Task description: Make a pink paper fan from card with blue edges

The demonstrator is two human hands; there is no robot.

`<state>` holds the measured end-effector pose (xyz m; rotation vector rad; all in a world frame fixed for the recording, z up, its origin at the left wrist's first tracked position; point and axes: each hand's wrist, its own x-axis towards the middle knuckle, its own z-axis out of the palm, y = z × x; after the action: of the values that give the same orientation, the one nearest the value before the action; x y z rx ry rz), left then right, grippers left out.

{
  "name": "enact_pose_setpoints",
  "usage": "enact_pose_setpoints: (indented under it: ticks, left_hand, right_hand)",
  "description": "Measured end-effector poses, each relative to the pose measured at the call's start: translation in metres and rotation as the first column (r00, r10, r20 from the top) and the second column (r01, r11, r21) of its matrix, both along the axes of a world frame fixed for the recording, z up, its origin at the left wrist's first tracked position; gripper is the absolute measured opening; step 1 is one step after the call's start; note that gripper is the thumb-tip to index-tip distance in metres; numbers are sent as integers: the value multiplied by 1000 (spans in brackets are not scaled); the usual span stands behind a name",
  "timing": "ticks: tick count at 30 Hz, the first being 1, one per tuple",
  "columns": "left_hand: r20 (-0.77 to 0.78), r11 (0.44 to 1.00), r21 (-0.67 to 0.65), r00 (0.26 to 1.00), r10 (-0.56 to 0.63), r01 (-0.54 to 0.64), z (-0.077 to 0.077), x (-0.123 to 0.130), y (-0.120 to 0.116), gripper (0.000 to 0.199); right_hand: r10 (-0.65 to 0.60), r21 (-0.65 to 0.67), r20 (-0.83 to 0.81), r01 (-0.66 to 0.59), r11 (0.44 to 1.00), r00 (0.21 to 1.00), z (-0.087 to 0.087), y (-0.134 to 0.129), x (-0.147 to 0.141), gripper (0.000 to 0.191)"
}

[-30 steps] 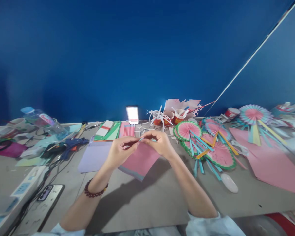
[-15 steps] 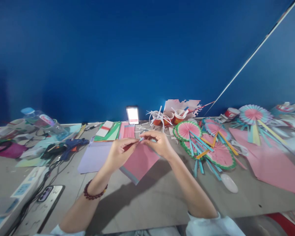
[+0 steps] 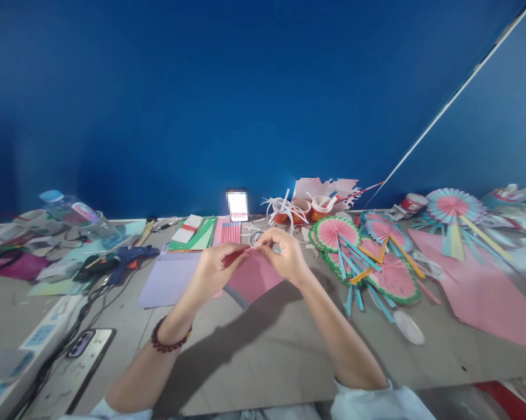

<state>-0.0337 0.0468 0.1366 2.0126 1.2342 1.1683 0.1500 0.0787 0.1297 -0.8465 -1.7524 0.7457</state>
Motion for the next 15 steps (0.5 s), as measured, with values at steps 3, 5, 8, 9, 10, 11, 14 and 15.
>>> enact_pose_setpoints:
  ticks: [3,5,8,9,10,11,14,15]
  left_hand:
    - [-29,1000,-15,1000,0,0,0,-4,3,17]
    - [-35,1000,-14,999,0,0,0,-5,4,17]
    - [-25,1000,-11,1000,-3,2,-1,-5,4,17]
    - [-20,1000,-11,1000,-3,3,-2,-5,4,17]
    - [-18,1000,-11,1000,0,-1,-2,-5,4,18]
    - [-19,1000,-7,1000,5,-5,-3,-5,4,18]
    - [-43,1000,17,999,20,-20,-4,-5,4,19]
    - [-57,999,26,998,26,-25,-4,-5,3,19]
  right_hand:
    - [-9,-21,3,9,1000,1000,-2,3,0,23]
    - [3,-42,7,-2,999,1000,-4,4,1,23]
    - [16,-59,13,-15,998,1000,-5,5,1,22]
    - [15,-63,15,-14,998,1000,-5,5,1,22]
    - [14,-68,18,-13,998,1000,-4,5,2,22]
    - [13,-74,20,-12,997,1000,-4,5,2,21]
    - [28,-102,32,-25,994,999,-3,5,1,18]
    - [36,-113,42,-31,993,998,-3,4,1,17]
